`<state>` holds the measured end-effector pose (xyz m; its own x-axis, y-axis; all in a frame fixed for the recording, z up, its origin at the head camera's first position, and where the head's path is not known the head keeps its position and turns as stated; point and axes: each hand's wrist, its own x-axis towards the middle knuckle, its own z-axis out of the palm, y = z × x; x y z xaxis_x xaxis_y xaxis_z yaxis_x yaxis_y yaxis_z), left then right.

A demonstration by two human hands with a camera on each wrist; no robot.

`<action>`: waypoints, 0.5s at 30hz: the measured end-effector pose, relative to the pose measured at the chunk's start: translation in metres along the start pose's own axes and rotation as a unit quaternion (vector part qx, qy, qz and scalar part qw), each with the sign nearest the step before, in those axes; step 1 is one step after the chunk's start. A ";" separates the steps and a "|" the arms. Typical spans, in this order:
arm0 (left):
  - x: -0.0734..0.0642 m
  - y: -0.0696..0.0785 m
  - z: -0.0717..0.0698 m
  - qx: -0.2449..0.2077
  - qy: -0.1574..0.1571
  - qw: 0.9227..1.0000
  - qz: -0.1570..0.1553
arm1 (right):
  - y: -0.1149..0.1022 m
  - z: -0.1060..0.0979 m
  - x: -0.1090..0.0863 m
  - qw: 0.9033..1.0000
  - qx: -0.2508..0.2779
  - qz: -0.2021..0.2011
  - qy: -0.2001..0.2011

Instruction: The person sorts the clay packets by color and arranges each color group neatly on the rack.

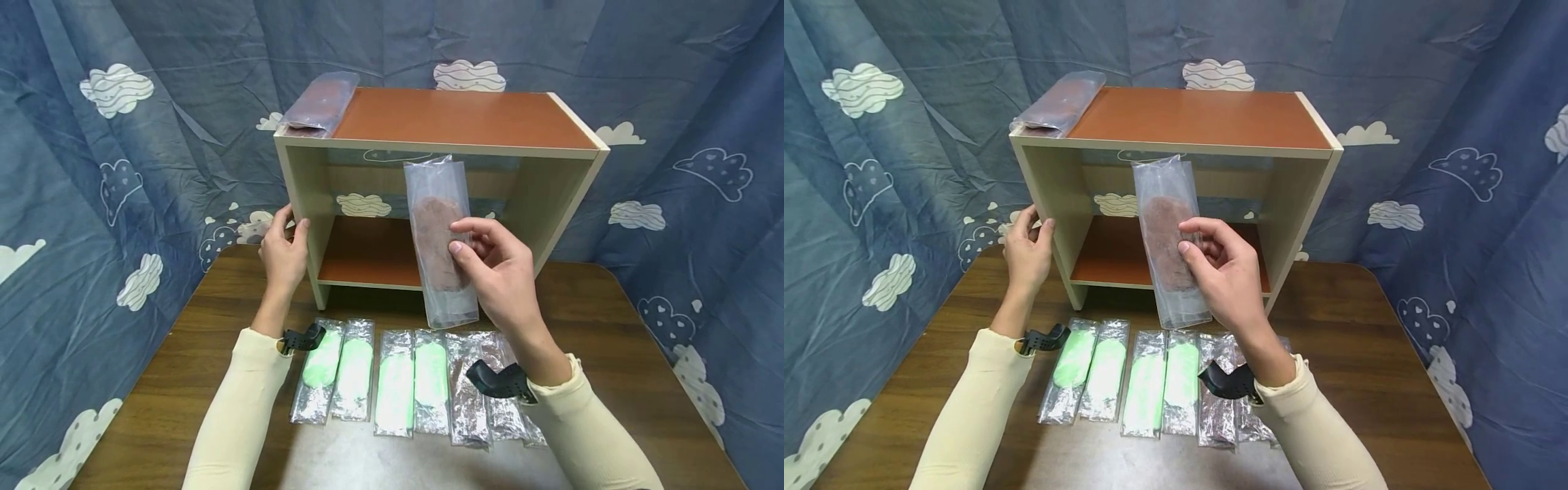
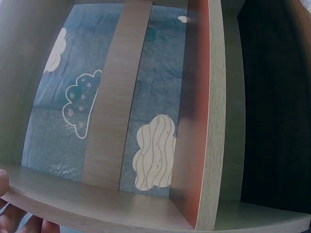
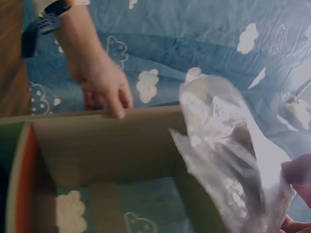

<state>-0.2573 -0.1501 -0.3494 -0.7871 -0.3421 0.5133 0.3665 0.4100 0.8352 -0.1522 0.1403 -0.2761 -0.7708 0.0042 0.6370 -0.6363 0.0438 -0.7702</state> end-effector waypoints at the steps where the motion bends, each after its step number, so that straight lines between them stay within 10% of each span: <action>1: 0.000 0.000 0.000 0.000 0.001 1.000 0.000 | -0.003 0.001 0.004 1.000 -0.003 -0.002 -0.002; 15: 0.000 0.001 -0.001 0.020 0.003 1.000 0.005 | -0.054 0.017 0.080 0.997 -0.038 0.041 -0.061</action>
<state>-0.2568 -0.1505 -0.3485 -0.7802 -0.3435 0.5228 0.3536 0.4472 0.8216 -0.1799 0.1215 -0.1846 -0.8216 -0.1107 0.5592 -0.5697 0.1235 -0.8125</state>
